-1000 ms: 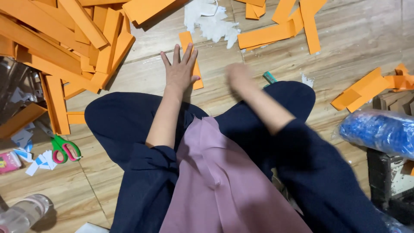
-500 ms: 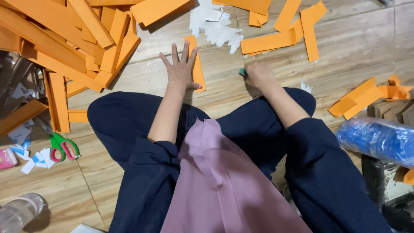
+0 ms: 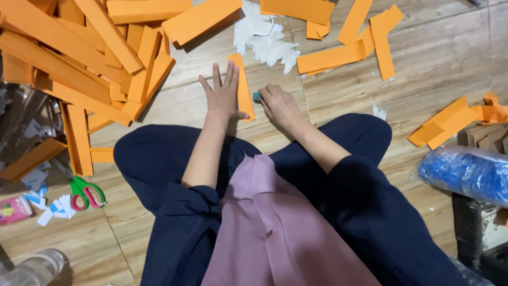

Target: Applying glue to orange paper strips and folding them before stacking them in a pile.

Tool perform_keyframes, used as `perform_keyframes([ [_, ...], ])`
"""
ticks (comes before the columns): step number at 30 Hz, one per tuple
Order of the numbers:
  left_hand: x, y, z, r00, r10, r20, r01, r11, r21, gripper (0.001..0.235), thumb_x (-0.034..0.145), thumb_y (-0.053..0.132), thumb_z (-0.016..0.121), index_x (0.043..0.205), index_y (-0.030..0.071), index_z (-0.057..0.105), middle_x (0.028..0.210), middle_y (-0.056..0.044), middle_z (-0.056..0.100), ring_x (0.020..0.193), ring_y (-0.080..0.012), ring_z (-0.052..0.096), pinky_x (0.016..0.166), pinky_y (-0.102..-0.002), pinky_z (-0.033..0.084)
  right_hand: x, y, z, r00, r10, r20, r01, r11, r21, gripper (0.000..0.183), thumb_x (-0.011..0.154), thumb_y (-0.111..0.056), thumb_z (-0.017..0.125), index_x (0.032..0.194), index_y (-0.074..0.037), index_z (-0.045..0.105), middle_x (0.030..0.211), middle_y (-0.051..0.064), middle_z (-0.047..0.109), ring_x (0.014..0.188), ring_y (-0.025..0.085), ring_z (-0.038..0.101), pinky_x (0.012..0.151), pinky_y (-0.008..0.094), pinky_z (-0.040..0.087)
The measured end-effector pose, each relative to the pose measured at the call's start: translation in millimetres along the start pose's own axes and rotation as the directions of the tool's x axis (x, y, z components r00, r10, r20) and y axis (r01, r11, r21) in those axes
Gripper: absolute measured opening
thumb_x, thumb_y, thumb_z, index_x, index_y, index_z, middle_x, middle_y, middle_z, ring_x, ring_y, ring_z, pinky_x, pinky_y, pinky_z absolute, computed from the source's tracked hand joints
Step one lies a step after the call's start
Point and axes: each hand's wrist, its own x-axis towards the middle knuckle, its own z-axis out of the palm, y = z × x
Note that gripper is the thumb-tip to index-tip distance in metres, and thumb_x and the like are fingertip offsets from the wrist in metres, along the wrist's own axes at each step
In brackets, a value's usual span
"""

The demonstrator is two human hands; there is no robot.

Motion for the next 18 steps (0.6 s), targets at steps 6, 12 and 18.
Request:
perform_keyframes([
  [6,1.2,-2.2,6.5,1.0,0.0,0.027,0.0,1.0,-0.003,0.127,0.051,0.063,0.072,0.144,0.013,0.001,0.15,0.001,-0.008,0.134,-0.0365,-0.007,0.102,-0.07,0.005,-8.1,-5.0,37.3,0.941,-0.321,-0.106,0.266,0.896,-0.355,0.008,0.08,-0.015,0.051,0.087,-0.012,0.052,0.073,0.002,0.044,0.073,0.019,0.051,0.058,0.028,0.046],
  [12,1.4,-2.5,7.5,1.0,0.022,0.009,-0.022,0.999,-0.031,0.126,0.052,0.062,0.072,0.144,0.011,0.002,0.15,-0.001,-0.008,0.134,-0.038,-0.009,0.101,-0.069,0.007,25.7,5.5,32.1,0.874,-0.423,-0.24,0.284,0.845,-0.453,0.011,0.08,-0.008,0.049,0.087,-0.006,0.056,0.072,0.007,0.045,0.069,0.023,0.051,0.062,0.032,0.047],
  [18,2.9,-4.5,6.1,0.999,0.028,0.024,-0.027,0.999,-0.02,0.127,0.052,0.064,0.072,0.143,0.01,0.001,0.15,-0.003,-0.008,0.133,-0.0393,-0.009,0.101,-0.07,0.007,89.2,23.4,26.7,0.867,-0.358,-0.347,0.156,0.856,-0.494,0.011,0.077,-0.007,0.053,0.088,-0.005,0.056,0.072,0.006,0.047,0.067,0.022,0.052,0.056,0.031,0.046],
])
